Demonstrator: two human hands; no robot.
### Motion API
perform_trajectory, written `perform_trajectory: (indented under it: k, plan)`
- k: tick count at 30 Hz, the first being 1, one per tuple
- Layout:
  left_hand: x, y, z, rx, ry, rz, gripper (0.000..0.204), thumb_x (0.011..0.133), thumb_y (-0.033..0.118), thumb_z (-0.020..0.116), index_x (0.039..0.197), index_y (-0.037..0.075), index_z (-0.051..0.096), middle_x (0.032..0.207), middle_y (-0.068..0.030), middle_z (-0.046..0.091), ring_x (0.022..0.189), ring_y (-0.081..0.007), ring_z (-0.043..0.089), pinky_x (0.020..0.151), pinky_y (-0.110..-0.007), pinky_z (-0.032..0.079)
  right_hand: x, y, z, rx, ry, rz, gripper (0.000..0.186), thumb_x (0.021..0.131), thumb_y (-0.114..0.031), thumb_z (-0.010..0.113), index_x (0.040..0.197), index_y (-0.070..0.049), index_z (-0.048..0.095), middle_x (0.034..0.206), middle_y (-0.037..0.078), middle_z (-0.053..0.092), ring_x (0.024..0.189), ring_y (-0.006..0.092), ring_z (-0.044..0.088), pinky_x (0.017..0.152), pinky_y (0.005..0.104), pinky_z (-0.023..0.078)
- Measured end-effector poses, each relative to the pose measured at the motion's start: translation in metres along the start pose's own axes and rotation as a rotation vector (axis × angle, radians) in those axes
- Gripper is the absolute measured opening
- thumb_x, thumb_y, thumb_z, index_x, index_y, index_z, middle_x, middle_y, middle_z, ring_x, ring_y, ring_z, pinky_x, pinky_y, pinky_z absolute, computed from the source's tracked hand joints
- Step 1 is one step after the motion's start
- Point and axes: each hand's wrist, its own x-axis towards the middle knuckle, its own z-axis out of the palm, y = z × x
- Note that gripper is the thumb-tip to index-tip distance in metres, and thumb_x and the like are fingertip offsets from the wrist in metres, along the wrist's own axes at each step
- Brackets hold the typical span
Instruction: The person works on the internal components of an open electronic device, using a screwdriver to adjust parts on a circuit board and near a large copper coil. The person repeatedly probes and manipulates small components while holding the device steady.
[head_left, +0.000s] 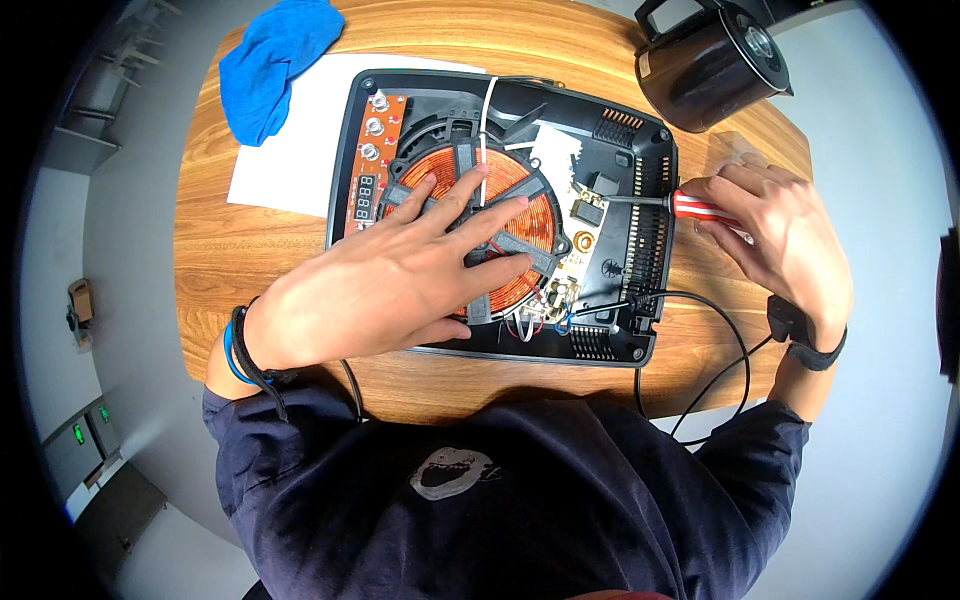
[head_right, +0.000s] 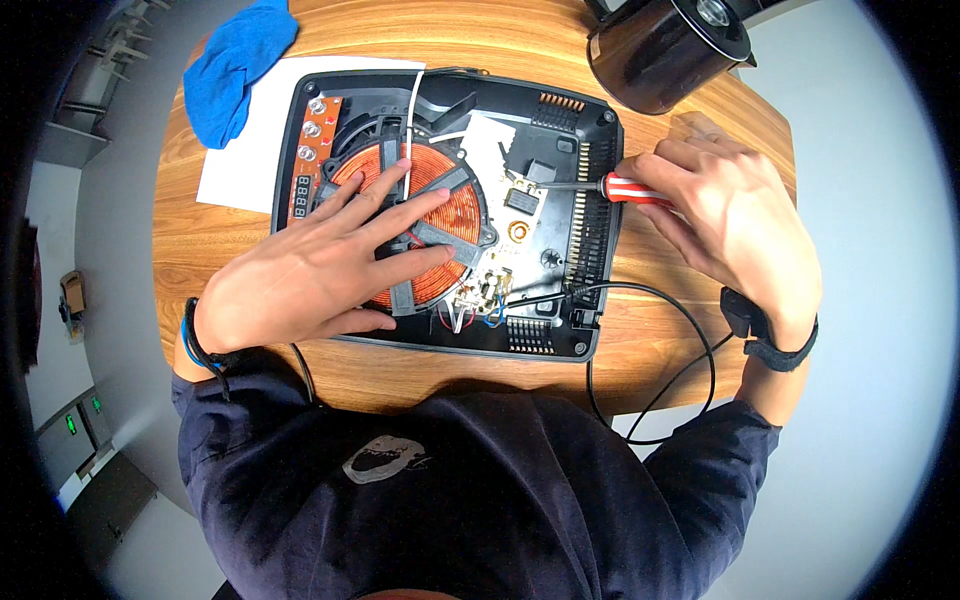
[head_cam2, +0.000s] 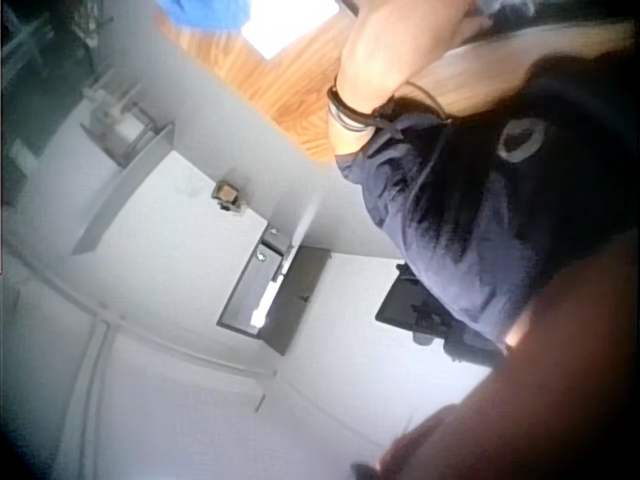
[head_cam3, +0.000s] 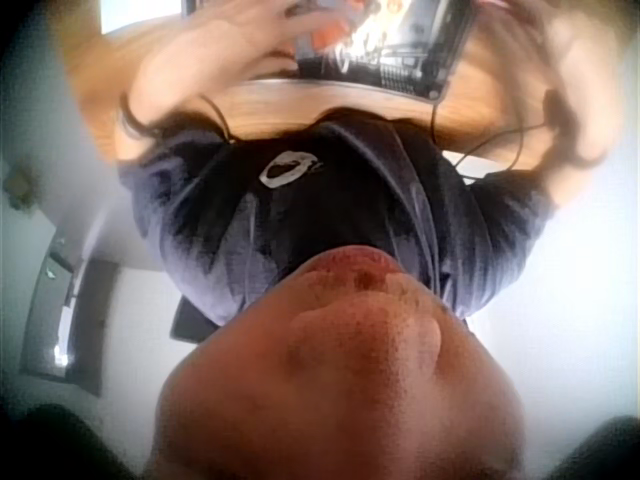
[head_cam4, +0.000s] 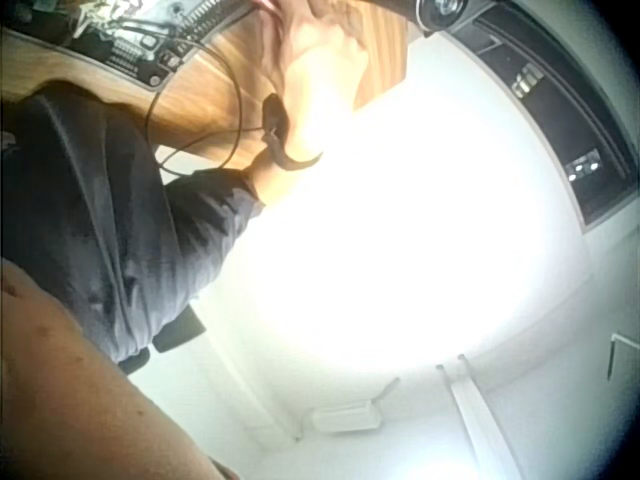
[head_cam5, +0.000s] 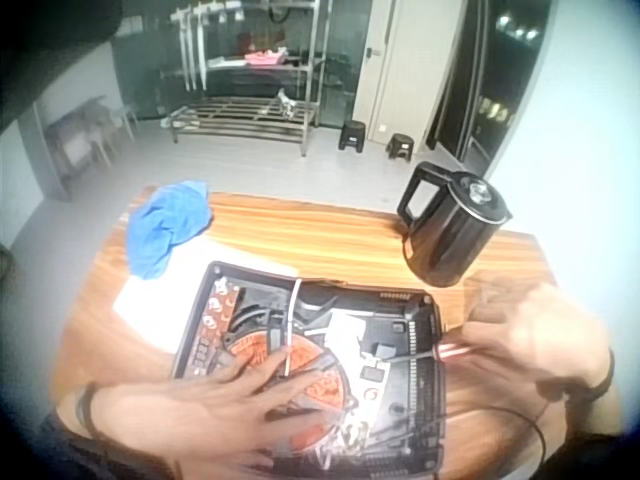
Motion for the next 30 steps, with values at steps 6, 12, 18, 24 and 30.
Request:
perform_trajectory:
  k: [6, 12, 18, 24, 30]
  plan:
    - [0.000, 0.000, 0.001, -0.010, 0.004, -0.007, 0.088, 0.083, 0.029, 0.099, 0.164, 0.020, 0.064, 0.191, -0.0150, 0.030, 0.174, -0.0526, 0.029, 0.136, -0.068, 0.039, 0.000, 0.000, 0.002, -0.017, -0.002, 0.003, 0.027, 0.092, -0.011, 0.085, 0.118, -0.006, 0.080, 0.102, 0.014, 0.075, 0.092, 0.0383, 0.073, 0.083, 0.0497, 0.060]
    - [-0.001, 0.000, 0.002, -0.003, 0.002, -0.007, 0.087, 0.086, 0.030, 0.097, 0.165, 0.020, 0.062, 0.191, -0.0177, 0.030, 0.173, -0.0535, 0.029, 0.137, -0.068, 0.038, 0.001, -0.005, -0.001, -0.039, -0.010, 0.010, 0.027, 0.092, -0.010, 0.086, 0.118, -0.006, 0.081, 0.102, 0.013, 0.077, 0.091, 0.0367, 0.075, 0.082, 0.0487, 0.062]
    - [-0.001, 0.001, 0.004, 0.015, 0.006, -0.009, 0.087, 0.088, 0.031, 0.096, 0.167, 0.019, 0.060, 0.190, -0.0190, 0.030, 0.172, -0.0550, 0.030, 0.136, -0.068, 0.039, 0.002, -0.010, -0.002, -0.050, 0.004, 0.004, 0.025, 0.093, -0.010, 0.087, 0.117, -0.006, 0.082, 0.102, 0.012, 0.078, 0.090, 0.0363, 0.075, 0.081, 0.0479, 0.062]
    - [-0.003, 0.001, 0.004, 0.031, 0.014, -0.003, 0.087, 0.090, 0.031, 0.094, 0.168, 0.018, 0.059, 0.190, -0.0197, 0.030, 0.171, -0.0557, 0.031, 0.135, -0.068, 0.040, 0.001, -0.014, -0.003, -0.082, 0.013, -0.003, 0.023, 0.094, -0.012, 0.087, 0.116, -0.006, 0.082, 0.101, 0.012, 0.077, 0.087, 0.0361, 0.074, 0.079, 0.0477, 0.062]
    - [-0.005, 0.001, 0.006, 0.036, 0.041, 0.014, 0.084, 0.092, 0.029, 0.093, 0.167, 0.016, 0.058, 0.190, -0.0201, 0.030, 0.172, -0.0531, 0.032, 0.136, -0.066, 0.040, 0.002, -0.021, -0.007, -0.076, 0.004, 0.006, 0.024, 0.094, -0.012, 0.087, 0.116, -0.005, 0.081, 0.100, 0.012, 0.077, 0.086, 0.0361, 0.074, 0.079, 0.0473, 0.062]
